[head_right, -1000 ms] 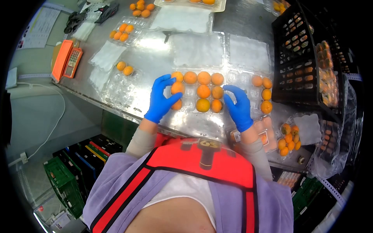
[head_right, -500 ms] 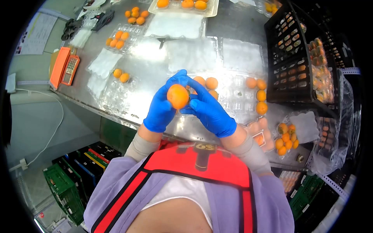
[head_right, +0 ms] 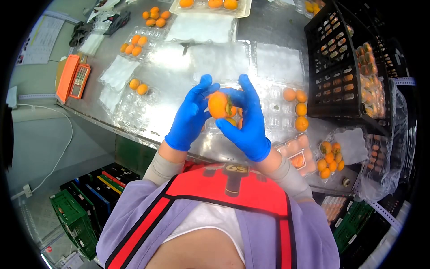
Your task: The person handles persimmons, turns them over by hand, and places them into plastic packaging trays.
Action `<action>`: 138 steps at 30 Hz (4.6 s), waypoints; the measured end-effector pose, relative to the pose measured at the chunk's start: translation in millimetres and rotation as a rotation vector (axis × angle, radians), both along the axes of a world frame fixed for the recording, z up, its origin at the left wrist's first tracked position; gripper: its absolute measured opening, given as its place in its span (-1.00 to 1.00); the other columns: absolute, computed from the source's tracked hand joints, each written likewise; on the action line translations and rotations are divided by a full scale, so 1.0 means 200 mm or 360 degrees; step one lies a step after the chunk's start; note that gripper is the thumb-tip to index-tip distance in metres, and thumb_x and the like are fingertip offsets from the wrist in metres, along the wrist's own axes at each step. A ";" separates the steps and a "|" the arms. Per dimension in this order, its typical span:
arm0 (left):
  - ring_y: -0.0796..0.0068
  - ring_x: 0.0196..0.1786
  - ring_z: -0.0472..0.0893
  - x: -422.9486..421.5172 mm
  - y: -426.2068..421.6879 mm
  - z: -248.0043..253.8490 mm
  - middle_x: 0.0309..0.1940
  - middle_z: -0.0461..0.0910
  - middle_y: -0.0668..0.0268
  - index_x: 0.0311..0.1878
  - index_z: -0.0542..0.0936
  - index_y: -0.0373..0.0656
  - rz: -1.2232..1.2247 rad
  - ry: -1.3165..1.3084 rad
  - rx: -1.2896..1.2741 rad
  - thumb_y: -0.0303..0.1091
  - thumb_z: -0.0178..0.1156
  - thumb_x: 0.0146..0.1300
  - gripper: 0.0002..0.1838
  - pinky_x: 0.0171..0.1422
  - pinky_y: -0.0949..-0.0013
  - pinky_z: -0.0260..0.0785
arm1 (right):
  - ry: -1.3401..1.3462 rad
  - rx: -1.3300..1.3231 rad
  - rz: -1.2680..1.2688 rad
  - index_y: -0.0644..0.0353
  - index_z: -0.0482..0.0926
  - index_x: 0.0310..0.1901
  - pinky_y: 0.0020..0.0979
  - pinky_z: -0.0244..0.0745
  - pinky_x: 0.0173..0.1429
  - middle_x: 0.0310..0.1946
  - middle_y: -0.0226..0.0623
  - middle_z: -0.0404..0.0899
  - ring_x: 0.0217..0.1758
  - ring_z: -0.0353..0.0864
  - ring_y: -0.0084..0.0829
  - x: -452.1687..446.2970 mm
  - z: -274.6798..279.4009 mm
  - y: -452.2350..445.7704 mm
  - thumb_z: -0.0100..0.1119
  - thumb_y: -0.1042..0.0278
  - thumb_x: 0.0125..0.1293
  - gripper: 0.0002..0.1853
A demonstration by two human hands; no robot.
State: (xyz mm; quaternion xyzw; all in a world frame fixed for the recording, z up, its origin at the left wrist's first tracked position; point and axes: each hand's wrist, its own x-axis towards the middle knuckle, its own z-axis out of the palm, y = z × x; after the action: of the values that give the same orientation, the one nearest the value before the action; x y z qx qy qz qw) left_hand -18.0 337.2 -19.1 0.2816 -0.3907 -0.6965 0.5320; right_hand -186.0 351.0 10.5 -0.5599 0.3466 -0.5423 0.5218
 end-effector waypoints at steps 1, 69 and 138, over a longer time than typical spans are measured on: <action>0.29 0.34 0.31 0.01 0.00 0.01 0.32 0.27 0.23 0.41 0.18 -0.02 -0.0129 0.0087 0.0175 0.15 0.21 0.16 -0.17 0.37 0.16 0.20 | 0.0153 -0.0226 -0.0083 0.18 -0.11 0.44 -0.31 0.33 0.26 0.07 -0.17 0.44 0.17 0.45 -0.34 0.00 0.00 0.00 0.26 0.60 0.07 -0.04; 0.21 0.00 0.56 -0.01 -0.02 0.12 -0.01 0.54 0.16 0.10 0.45 -0.18 0.0590 -0.1312 -0.1144 -0.40 0.42 -0.12 -0.37 0.08 0.28 0.38 | -0.0004 0.0232 -0.0047 0.16 -0.08 0.45 -0.27 0.21 0.34 0.18 -0.11 0.35 0.28 0.34 -0.30 -0.08 -0.06 -0.05 0.23 0.33 0.19 -0.13; 0.13 0.13 0.49 1.13 -1.44 -0.59 0.06 0.55 0.20 0.14 0.53 0.08 0.0906 -0.3233 -0.0395 0.08 0.33 -0.04 -0.37 0.16 0.10 0.34 | 0.0000 0.1064 -0.0071 0.26 0.27 0.30 -0.48 0.29 0.25 -0.11 -0.36 0.56 0.03 0.48 -0.59 -0.21 -0.28 -0.22 0.01 0.35 0.36 -0.50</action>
State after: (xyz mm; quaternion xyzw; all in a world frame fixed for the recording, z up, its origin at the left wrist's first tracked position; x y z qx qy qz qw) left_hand 208.3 49.3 -136.8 0.7560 -0.6398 0.0604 0.1243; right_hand -228.8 306.9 -46.4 -0.3499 0.5176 -0.4099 0.6646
